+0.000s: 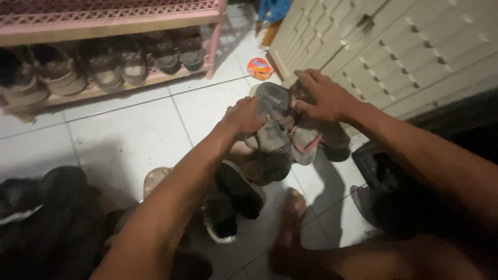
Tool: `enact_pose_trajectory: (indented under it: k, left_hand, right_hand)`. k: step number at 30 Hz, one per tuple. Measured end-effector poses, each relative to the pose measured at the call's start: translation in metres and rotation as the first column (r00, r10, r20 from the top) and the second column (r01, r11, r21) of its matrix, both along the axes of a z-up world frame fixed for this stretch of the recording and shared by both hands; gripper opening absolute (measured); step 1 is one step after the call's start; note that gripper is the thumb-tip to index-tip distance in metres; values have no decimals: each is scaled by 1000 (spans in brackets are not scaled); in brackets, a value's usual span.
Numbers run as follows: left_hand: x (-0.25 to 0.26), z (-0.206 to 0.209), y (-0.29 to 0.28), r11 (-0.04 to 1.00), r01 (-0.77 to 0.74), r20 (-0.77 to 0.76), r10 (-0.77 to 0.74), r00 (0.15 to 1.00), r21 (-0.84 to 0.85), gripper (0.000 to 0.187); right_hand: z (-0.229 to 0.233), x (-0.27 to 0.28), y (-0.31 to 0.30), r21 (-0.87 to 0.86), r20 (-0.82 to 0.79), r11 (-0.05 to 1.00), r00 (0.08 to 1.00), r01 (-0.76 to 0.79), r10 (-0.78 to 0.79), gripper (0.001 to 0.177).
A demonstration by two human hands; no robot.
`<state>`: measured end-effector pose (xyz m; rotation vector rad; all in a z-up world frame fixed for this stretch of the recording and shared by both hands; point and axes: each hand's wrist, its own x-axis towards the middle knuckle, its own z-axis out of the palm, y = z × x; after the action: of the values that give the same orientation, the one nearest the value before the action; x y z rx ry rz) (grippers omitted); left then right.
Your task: The person organizes multiple pairs of shoes and sandals by picking them up from the floor and placing them on a pink three-tier shoe rack. The person handles each pair by hand, arranging them neatly on the shelves.
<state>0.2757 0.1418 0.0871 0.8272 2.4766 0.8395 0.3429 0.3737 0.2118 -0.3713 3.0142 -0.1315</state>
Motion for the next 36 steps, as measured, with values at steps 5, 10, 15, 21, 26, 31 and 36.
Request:
enact_pose_trajectory:
  k: [5, 10, 15, 21, 26, 31, 36]
  left_hand:
    - [-10, -19, 27, 993, 68, -120, -56, 991, 100, 96]
    - [-35, -23, 39, 987, 142, -67, -137, 988, 79, 75]
    - [-44, -22, 40, 991, 127, 122, -130, 984, 31, 68]
    - [-34, -11, 7, 990, 89, 309, -118, 944, 107, 70]
    - [-43, -14, -20, 965, 153, 224, -201, 954, 215, 66]
    - [-58, 12, -81, 989, 22, 297, -64, 953, 144, 69]
    - [-68, 37, -177, 954, -239, 346, 165, 924, 184, 79]
  right_hand:
    - [1, 32, 17, -46, 6, 996, 997, 72, -72, 79]
    - [0, 43, 8, 32, 0, 996, 997, 78, -78, 77]
    - [4, 42, -6, 74, 62, 991, 992, 107, -112, 74]
    - [-17, 46, 0, 208, 61, 978, 998, 6, -19, 73]
    - [-35, 49, 5, 117, 20, 988, 995, -97, 96, 80]
    - [-43, 45, -9, 231, 52, 973, 998, 5, -18, 78]
    - [-43, 29, -8, 104, -55, 995, 998, 13, -7, 64]
